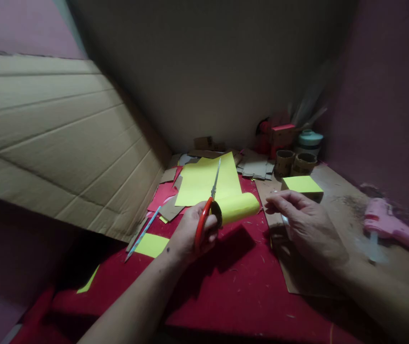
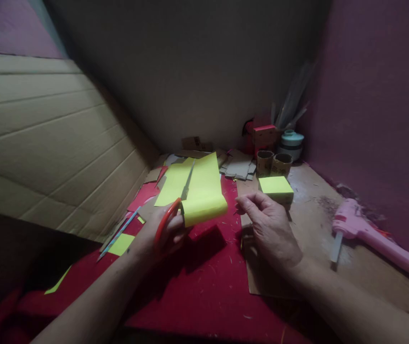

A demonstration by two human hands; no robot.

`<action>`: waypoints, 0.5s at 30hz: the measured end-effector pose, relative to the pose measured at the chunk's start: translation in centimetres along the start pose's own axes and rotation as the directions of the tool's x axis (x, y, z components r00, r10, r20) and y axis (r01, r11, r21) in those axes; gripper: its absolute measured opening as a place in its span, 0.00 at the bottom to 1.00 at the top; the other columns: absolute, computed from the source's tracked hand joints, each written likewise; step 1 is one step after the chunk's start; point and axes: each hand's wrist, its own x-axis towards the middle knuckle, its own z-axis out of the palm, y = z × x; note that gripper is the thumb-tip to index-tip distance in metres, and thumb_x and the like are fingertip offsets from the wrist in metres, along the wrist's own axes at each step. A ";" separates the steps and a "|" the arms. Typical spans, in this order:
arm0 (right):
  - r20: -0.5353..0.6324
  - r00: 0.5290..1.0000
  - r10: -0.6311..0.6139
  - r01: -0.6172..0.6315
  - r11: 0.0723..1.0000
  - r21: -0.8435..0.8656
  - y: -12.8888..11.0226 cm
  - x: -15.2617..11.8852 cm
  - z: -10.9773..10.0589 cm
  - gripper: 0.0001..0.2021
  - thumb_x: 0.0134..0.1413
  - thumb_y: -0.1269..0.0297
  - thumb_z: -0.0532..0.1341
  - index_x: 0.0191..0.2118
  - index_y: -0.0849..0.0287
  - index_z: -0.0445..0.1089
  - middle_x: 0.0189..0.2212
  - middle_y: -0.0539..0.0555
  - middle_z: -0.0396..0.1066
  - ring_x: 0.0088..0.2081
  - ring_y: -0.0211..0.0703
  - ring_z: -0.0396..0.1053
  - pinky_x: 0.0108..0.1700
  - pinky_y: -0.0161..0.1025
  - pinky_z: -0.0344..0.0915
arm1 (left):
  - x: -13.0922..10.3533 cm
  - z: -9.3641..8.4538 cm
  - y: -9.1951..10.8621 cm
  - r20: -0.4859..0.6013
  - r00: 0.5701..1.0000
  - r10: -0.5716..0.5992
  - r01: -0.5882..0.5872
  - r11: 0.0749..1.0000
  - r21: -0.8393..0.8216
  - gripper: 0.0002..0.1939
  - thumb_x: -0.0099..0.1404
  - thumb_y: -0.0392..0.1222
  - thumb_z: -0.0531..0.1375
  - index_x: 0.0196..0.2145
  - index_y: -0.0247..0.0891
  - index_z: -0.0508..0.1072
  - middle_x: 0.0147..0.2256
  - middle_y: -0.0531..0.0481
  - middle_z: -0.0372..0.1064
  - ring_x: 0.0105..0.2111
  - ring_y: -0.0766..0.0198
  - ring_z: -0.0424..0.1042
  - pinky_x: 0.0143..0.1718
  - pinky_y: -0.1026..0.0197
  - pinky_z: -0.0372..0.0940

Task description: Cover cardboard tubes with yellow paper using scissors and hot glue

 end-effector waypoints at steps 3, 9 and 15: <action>-0.037 0.972 -0.233 0.222 0.957 -0.185 -0.9 -0.2 -0.3 0.13 0.54 0.54 0.62 0.26 0.57 0.71 0.27 0.51 0.71 0.32 0.40 0.67 0.37 0.35 0.65 | 0.2 -0.6 -0.2 -0.011 1.000 -0.002 0.003 1.000 0.027 0.08 0.54 0.37 0.60 0.31 0.38 0.63 0.13 0.62 0.57 0.09 0.75 0.52 0.08 0.73 0.48; 0.031 0.960 -0.279 0.279 0.935 -0.221 -0.8 -0.5 -0.3 0.12 0.56 0.56 0.60 0.27 0.56 0.73 0.27 0.51 0.73 0.33 0.40 0.68 0.39 0.36 0.64 | 0.3 -0.9 -0.1 0.002 1.000 -0.008 0.008 0.999 0.051 0.10 0.54 0.37 0.60 0.35 0.37 0.66 0.14 0.61 0.58 0.10 0.75 0.53 0.08 0.73 0.50; 0.020 0.988 -0.155 0.155 0.987 -0.042 -0.1 -0.1 -0.1 0.08 0.43 0.59 0.69 0.27 0.57 0.73 0.28 0.50 0.72 0.32 0.39 0.67 0.37 0.35 0.64 | 0.7 -1.2 -0.3 -0.006 1.000 0.003 -0.003 0.998 0.070 0.12 0.53 0.37 0.60 0.37 0.36 0.65 0.15 0.61 0.60 0.09 0.74 0.54 0.08 0.72 0.50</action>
